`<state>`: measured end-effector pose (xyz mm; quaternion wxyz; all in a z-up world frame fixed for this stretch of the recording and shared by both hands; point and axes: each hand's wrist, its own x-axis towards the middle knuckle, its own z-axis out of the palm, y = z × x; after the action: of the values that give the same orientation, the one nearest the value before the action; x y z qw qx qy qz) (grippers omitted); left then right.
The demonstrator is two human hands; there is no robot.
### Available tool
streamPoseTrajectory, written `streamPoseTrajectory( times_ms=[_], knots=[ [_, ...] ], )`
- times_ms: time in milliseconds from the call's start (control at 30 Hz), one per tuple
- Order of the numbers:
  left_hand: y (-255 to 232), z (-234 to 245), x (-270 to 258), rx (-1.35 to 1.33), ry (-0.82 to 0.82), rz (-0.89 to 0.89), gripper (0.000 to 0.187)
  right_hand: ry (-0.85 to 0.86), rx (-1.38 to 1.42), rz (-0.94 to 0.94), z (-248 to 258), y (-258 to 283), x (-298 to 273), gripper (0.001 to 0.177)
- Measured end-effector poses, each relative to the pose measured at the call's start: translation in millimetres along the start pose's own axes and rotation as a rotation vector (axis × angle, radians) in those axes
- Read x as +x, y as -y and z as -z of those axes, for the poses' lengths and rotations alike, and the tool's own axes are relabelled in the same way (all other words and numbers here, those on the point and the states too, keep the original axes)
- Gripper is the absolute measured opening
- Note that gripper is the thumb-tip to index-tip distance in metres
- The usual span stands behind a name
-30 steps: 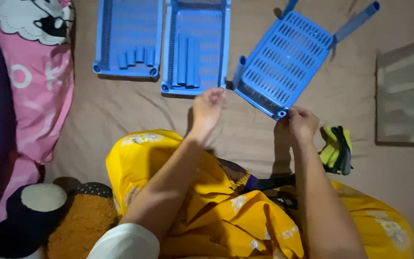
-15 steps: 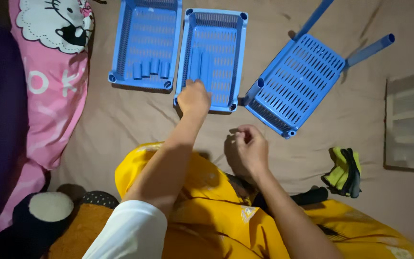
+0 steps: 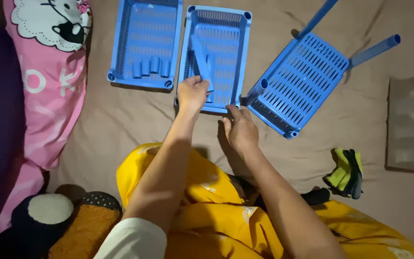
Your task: The person assembles a blue plastic stool by inserting cylindrical legs into a perforated seat base. They wipe each leg with a cloth before insertion and repeat the process for multiple legs, then wipe the seat base.
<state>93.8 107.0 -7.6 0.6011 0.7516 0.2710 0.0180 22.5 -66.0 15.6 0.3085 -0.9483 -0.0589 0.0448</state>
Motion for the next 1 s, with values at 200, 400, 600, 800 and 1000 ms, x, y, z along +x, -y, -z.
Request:
streamPoseTrajectory(
  times_ms=[200, 400, 600, 800, 1000],
  knots=[
    [-2, 16, -13, -0.490, 0.168, 0.128, 0.026, -0.046, 0.058, 0.078, 5, 4, -18, 0.040],
    [-10, 15, -69, -0.552, 0.274, 0.028, 0.039, -0.141, 0.057, 0.180, 47, -24, -40, 0.037],
    [4, -3, -139, -0.550, 0.547, -0.119, 0.057, -0.307, -0.118, 0.045, 142, -135, -61, 0.022],
    [36, -53, -194, -0.460, 0.769, 0.026, 0.048, -0.345, -0.080, -0.585, 201, -258, -87, 0.034],
    [46, -75, -195, -0.463, 0.822, 0.124, 0.035, -0.088, -0.052, -0.858, 176, -301, -87, 0.083]
  ],
)
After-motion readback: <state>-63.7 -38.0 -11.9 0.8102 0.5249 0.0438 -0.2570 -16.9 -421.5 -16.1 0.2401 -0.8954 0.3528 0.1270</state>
